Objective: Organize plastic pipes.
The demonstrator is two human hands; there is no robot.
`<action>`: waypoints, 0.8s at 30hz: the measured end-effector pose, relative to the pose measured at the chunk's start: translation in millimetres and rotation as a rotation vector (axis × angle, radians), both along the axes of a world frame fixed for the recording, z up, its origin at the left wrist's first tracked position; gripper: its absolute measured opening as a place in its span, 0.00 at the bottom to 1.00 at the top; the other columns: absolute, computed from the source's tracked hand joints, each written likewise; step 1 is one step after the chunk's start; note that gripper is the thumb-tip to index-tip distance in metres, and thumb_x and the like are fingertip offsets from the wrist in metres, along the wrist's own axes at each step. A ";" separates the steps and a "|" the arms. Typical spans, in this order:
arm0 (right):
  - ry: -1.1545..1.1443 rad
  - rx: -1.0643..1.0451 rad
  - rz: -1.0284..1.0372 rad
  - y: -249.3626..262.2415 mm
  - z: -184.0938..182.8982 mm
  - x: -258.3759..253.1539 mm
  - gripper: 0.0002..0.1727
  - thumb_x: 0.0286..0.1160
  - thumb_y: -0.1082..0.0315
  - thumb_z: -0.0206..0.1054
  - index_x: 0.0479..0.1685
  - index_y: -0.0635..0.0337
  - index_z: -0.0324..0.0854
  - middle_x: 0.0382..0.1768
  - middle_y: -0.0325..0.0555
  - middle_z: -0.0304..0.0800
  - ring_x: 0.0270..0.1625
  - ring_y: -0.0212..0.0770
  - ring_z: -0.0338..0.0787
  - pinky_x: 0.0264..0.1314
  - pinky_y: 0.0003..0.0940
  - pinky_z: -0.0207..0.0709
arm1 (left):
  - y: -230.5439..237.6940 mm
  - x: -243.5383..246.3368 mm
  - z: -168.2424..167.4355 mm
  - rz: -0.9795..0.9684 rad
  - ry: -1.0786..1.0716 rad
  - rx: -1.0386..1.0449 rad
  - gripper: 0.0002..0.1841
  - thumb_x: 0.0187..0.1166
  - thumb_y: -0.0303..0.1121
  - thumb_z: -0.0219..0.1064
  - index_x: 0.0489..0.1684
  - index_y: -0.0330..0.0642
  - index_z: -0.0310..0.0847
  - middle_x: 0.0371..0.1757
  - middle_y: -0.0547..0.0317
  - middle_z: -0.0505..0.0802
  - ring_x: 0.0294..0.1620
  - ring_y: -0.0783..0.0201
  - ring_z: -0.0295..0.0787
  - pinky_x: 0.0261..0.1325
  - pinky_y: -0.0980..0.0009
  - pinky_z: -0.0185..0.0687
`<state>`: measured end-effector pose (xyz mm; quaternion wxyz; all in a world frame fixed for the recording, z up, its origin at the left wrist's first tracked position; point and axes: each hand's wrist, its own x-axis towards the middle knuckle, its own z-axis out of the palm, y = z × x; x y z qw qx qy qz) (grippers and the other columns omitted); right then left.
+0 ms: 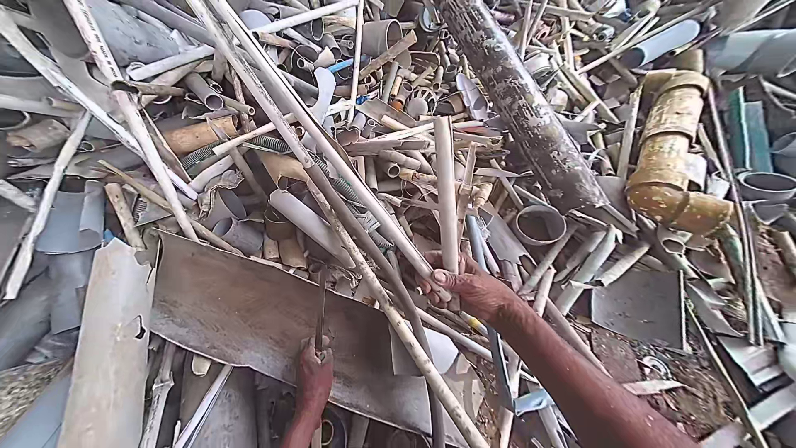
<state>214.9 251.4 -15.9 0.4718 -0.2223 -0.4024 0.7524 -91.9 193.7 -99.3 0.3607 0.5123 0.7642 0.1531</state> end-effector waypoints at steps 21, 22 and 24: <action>-0.220 0.052 -0.236 -253.8 70.0 -81.6 0.15 0.64 0.55 0.79 0.46 0.50 0.89 0.27 0.32 0.91 0.19 0.21 0.79 0.17 0.16 0.69 | -107.6 58.4 246.2 -0.011 -0.672 0.702 0.27 0.83 0.30 0.67 0.78 0.24 0.69 0.43 0.46 0.89 0.26 0.69 0.81 0.30 0.72 0.80; -0.215 0.048 -0.259 -264.0 65.5 -80.8 0.15 0.65 0.54 0.80 0.45 0.50 0.90 0.28 0.32 0.91 0.19 0.21 0.79 0.18 0.16 0.68 | -111.1 58.9 247.3 -0.041 -0.604 0.686 0.29 0.82 0.32 0.69 0.78 0.24 0.69 0.44 0.43 0.89 0.30 0.64 0.82 0.37 0.67 0.82; -0.250 0.060 -0.301 -278.5 64.5 -81.9 0.12 0.67 0.56 0.78 0.43 0.50 0.89 0.28 0.31 0.91 0.19 0.20 0.78 0.18 0.16 0.68 | -120.8 61.0 244.9 -0.065 -0.529 0.684 0.30 0.81 0.33 0.71 0.78 0.21 0.69 0.50 0.35 0.90 0.42 0.55 0.88 0.53 0.60 0.83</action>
